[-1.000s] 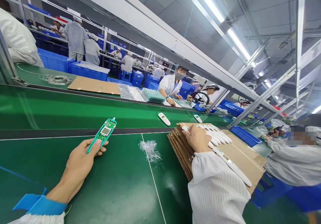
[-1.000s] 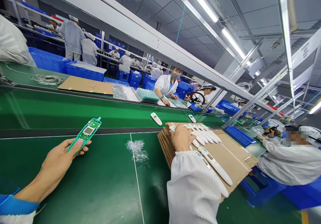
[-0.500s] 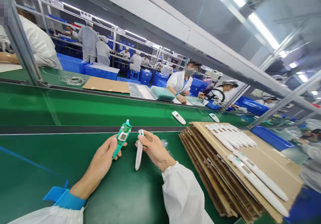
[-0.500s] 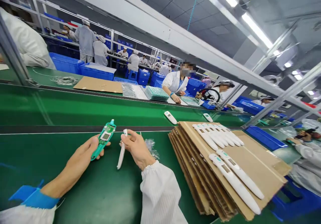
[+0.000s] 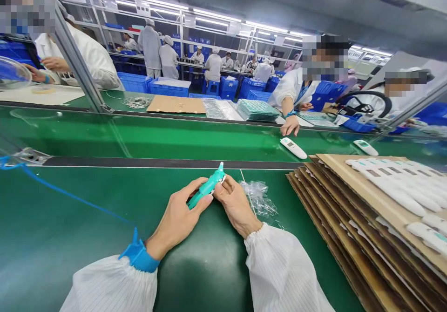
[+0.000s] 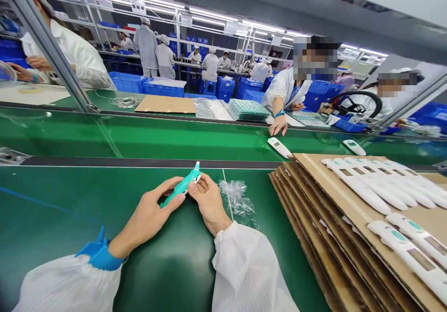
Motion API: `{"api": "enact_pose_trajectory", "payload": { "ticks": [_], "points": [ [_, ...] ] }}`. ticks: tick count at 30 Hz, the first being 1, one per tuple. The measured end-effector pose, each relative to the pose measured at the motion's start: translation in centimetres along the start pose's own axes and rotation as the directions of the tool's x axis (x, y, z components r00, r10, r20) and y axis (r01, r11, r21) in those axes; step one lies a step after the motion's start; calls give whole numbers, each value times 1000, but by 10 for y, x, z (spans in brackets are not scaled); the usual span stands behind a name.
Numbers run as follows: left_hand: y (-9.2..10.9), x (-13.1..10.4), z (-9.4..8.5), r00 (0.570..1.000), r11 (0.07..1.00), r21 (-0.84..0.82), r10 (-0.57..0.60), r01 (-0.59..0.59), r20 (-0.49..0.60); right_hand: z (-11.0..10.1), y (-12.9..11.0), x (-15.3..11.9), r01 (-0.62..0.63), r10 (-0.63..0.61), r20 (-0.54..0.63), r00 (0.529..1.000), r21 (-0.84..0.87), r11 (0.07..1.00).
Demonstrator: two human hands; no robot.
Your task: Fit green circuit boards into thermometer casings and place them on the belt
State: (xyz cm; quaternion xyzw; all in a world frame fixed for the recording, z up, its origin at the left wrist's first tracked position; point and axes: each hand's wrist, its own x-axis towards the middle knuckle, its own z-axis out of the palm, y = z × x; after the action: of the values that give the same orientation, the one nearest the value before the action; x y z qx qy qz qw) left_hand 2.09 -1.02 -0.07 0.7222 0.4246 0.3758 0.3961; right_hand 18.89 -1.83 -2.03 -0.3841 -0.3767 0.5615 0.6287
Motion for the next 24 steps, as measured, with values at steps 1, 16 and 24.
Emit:
{"api": "enact_pose_trajectory", "payload": {
  "ticks": [1,16,24],
  "points": [
    [1,-1,1,1000,1000,27,5,-5,-1,1,0,0,7,-7,-8,1000,0,1000],
    [-7,-10,13,984,930,348,158,-119,-85,6,-7,-1,9,-10,9,1000,119,993],
    [-5,-11,14,979,886,446,183,-125,-90,1,-6,3,-21,11,61,998,164,986]
  ]
}}
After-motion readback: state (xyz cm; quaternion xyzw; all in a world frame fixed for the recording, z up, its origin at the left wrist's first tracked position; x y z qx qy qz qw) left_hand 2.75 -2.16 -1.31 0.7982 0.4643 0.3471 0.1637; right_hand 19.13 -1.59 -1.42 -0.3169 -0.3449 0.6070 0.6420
